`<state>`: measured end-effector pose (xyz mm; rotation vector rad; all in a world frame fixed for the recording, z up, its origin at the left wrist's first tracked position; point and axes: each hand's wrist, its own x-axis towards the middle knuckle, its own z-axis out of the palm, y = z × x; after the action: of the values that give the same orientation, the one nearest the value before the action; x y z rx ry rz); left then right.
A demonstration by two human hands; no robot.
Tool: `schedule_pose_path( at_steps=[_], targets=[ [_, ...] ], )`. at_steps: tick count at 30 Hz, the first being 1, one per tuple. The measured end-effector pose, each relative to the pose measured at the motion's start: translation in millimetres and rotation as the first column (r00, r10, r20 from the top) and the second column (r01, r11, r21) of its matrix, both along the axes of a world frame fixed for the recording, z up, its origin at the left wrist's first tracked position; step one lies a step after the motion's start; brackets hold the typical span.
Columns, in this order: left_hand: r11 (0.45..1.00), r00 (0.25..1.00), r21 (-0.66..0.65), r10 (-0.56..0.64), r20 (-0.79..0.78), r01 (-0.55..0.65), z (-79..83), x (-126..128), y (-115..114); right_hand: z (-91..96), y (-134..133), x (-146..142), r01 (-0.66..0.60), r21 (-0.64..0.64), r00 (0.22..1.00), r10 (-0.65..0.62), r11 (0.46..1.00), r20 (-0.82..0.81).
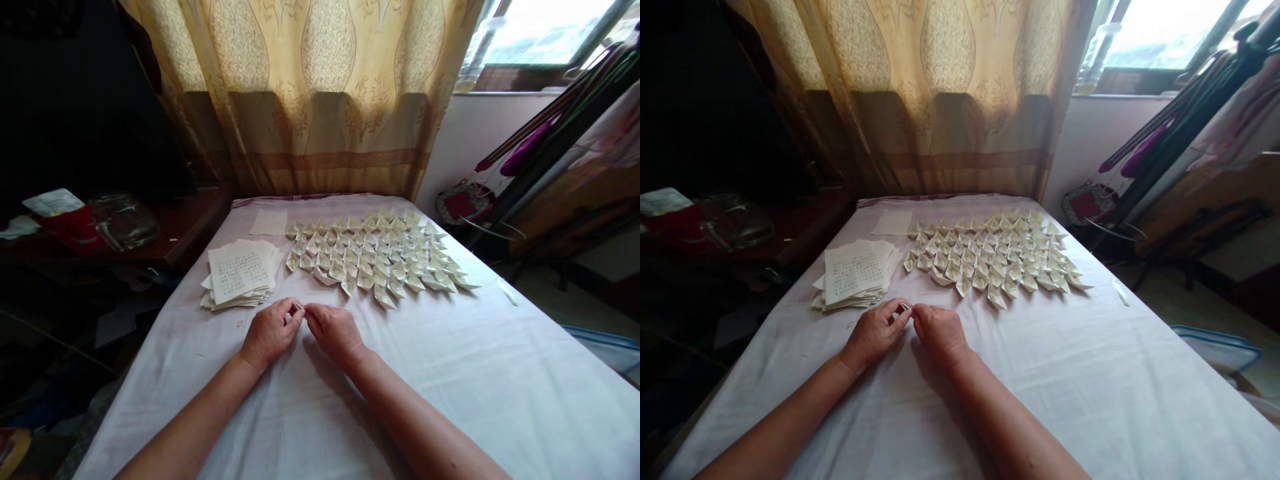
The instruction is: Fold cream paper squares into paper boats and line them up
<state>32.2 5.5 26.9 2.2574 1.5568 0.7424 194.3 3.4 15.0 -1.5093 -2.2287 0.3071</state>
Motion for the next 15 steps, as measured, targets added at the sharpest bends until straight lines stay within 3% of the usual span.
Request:
schedule_pose_path(
  at_steps=[8,15],
  targets=[
    [0.995,0.994,0.093,0.040,-0.104,-0.030,-25.2,4,10,-14.7,10,-4,0.024,-0.004,1.000,-0.024,1.000,-0.013],
    [0.988,0.973,0.151,0.075,-0.216,-0.042,-28.5,6,9,-27.5,13,-1,0.051,0.058,0.989,-0.042,0.997,-0.140]
  ],
)
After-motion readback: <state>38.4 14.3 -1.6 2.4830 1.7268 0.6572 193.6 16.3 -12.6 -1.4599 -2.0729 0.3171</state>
